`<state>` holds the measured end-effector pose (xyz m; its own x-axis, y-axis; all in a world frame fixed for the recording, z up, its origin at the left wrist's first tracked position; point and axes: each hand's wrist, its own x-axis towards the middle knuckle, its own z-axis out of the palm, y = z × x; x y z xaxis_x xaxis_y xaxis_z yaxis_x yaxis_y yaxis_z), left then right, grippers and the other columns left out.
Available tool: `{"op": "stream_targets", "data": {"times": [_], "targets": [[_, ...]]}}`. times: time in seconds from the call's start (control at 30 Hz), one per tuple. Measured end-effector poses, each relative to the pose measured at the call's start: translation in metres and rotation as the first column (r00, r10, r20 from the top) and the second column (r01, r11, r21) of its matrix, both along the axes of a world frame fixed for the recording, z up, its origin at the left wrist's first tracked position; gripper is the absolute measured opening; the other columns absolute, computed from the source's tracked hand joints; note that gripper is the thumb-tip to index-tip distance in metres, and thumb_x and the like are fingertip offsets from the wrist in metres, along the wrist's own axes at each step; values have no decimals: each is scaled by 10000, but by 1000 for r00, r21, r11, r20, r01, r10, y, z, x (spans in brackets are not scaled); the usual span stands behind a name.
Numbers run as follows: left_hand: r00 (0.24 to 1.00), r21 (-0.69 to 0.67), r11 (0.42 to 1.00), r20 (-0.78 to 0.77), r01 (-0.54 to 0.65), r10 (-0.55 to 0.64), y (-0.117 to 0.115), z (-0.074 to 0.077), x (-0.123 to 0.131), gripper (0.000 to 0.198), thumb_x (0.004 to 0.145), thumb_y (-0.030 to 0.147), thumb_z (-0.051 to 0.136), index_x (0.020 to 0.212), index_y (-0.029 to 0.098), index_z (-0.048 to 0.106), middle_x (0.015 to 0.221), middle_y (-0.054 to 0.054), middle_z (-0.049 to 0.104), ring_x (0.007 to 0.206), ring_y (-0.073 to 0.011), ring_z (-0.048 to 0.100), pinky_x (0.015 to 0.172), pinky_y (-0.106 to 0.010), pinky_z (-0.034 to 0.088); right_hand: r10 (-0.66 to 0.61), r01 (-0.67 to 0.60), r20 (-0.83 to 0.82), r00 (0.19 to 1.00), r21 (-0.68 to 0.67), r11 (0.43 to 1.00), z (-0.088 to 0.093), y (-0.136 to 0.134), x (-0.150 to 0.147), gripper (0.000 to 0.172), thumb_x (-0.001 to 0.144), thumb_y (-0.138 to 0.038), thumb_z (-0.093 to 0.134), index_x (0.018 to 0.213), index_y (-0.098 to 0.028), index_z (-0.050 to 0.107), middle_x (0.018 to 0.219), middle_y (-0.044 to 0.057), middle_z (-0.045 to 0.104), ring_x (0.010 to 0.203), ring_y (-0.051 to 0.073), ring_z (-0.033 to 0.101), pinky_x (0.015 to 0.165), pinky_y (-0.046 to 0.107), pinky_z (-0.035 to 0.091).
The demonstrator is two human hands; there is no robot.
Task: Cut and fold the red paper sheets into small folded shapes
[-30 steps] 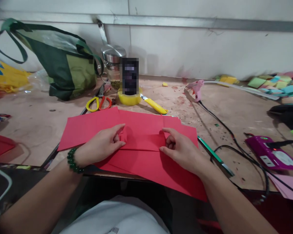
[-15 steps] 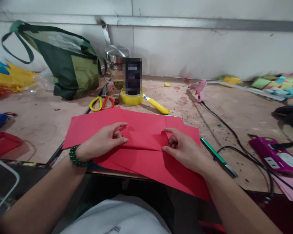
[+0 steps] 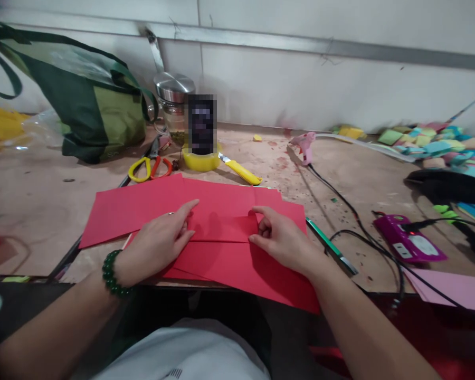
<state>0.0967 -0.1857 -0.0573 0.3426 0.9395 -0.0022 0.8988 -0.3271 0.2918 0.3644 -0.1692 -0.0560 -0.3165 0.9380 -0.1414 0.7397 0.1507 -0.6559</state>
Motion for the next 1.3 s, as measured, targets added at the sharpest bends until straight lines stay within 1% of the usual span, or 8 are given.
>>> {"op": "stream_targets", "data": {"times": [0.23,0.5,0.87,1.03,1.1,1.17,1.23,1.3], "targets": [[930,138,963,-321,231,-177,-4,-2,7,735,841,-5,364,1512,214,161,888,-62,611,806,-224,549,694,-314,454,-13,13,15,1000,2,1000,3,-2,-1,493,820,-260,598,1292,-177,484,695,-30,562,643,145,542,597,265,406],[929,91,956,-279,278,-243,2,0,0,645,895,42,338,1490,278,262,896,-60,607,806,-219,558,725,-322,440,37,-38,-10,999,-39,999,3,6,6,428,864,-317,567,1256,-157,509,722,-28,572,674,146,556,618,264,406],[916,92,957,-327,276,-233,-1,2,4,660,872,14,363,1490,223,268,887,-70,616,797,-222,566,727,-336,443,-15,11,111,994,33,999,7,-3,-5,391,831,-251,584,1210,-179,522,698,-32,577,661,146,562,581,248,389],[895,292,896,-396,334,-204,-7,2,3,573,932,79,357,1460,298,325,1131,-130,578,998,-283,540,846,-433,430,-74,42,234,969,141,989,5,-12,-5,631,863,-295,578,1424,-168,316,795,19,632,708,184,599,612,279,438],[848,280,840,-414,465,-332,-9,2,1,503,945,98,359,1406,289,417,1183,-124,566,1042,-274,528,900,-431,418,-77,-42,346,935,324,945,4,-17,-6,633,869,-268,581,1439,-188,317,1010,103,641,862,239,610,701,339,467],[788,210,797,-424,566,-447,-10,1,1,450,948,106,362,1365,235,470,1130,-114,597,993,-250,549,897,-405,432,66,-314,482,873,454,834,4,-23,-12,467,886,-176,548,1345,-202,464,1201,145,584,1040,284,558,836,405,448],[766,176,790,-437,587,-472,-11,1,2,438,944,102,363,1360,189,472,1098,-115,619,967,-242,566,893,-405,443,268,-588,604,751,425,688,6,-29,-23,330,910,-108,492,1227,-167,561,1193,137,594,1053,269,536,891,409,422],[769,183,797,-453,576,-451,-13,0,3,455,934,86,364,1370,175,460,1142,-127,621,1010,-242,570,918,-413,437,359,-703,669,651,353,617,7,-34,-34,285,930,-120,479,1203,-118,564,1056,122,635,920,237,552,821,380,444]]}}
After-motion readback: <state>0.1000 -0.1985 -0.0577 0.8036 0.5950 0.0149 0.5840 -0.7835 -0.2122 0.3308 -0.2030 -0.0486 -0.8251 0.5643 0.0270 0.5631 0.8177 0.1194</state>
